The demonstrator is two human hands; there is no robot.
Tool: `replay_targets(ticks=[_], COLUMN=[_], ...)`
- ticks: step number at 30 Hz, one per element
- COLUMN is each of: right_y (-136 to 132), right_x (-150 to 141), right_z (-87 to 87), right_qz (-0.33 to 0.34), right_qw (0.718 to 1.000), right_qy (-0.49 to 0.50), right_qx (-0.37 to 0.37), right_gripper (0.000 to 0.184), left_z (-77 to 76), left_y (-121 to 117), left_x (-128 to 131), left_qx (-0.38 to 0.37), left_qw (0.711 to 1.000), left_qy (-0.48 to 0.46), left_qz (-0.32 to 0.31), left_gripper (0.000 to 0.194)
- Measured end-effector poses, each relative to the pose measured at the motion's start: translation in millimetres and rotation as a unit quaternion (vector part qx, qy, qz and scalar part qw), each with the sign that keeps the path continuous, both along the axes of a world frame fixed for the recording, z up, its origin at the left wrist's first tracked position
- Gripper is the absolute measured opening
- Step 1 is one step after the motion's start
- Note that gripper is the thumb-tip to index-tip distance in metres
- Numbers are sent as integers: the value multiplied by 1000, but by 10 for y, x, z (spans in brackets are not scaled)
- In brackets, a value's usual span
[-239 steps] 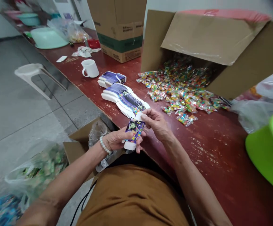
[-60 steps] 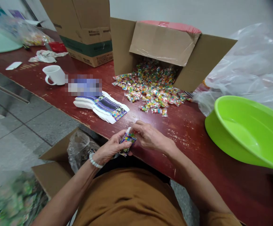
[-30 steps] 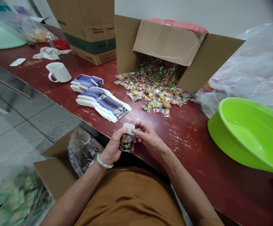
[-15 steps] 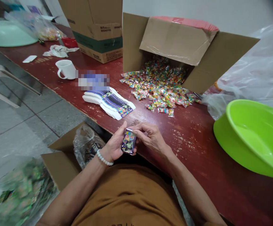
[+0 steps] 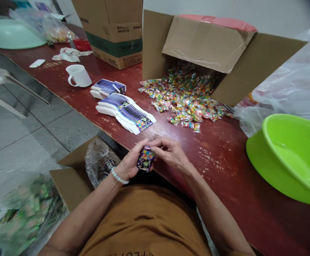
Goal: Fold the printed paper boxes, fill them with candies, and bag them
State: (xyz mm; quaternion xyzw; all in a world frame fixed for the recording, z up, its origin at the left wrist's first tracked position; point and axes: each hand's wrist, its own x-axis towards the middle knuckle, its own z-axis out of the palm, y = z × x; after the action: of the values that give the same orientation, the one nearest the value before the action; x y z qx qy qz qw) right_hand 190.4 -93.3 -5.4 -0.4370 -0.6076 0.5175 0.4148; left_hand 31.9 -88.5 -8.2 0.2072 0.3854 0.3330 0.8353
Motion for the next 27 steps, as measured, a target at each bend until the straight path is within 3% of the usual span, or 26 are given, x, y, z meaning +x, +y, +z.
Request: replay_targets(ticks=[2,3,6,7,10,13,16,19,21,25,27], right_y=[-77,-112,-174,-174,-108,71,383,766,976,1155,1159], right_x=[-3,-11,-71,-109,-270,-421,-416,-271,-197,-264,-351], right_z=[-35,-62,-154,-180,-214,-202,-222,-309,-366,-391,-372], right_qz=[15,17,30,36,46,77,52,-48,-91,-130,-142], right_qw=[994,987,959,953,945,941,950,950,939,911,895], right_qy=[-57,-91,-199,-222,-252,-244,-217,-244,-282,-371,-413], right_qx=[94,135,199,204,204,220,217,188,174,123,88], right_gripper=[24,33,80,88,83,88,100,77,61,57,62], left_z=[-13,-21,-46,-50,-35,-8,-56,-191,-275,-300,-252], left_y=[13,17,18,15,5,-2,-27,-87,-111,-5,135], left_x=[-10,-8,2,-4,-107,-394,-863,-1343,-1535,-1433,-1211], left_qx=[-27,-43,-78,-76,1,120,178,227,234,298,374], left_qw=[999,998,994,994,997,984,947,864,820,794,752], left_qy=[-25,-34,-51,-52,-33,60,221,406,471,484,512], left_qz=[11,24,58,59,71,116,148,191,225,218,183], left_gripper=[25,23,32,36,35,41,52,51,52,47,42])
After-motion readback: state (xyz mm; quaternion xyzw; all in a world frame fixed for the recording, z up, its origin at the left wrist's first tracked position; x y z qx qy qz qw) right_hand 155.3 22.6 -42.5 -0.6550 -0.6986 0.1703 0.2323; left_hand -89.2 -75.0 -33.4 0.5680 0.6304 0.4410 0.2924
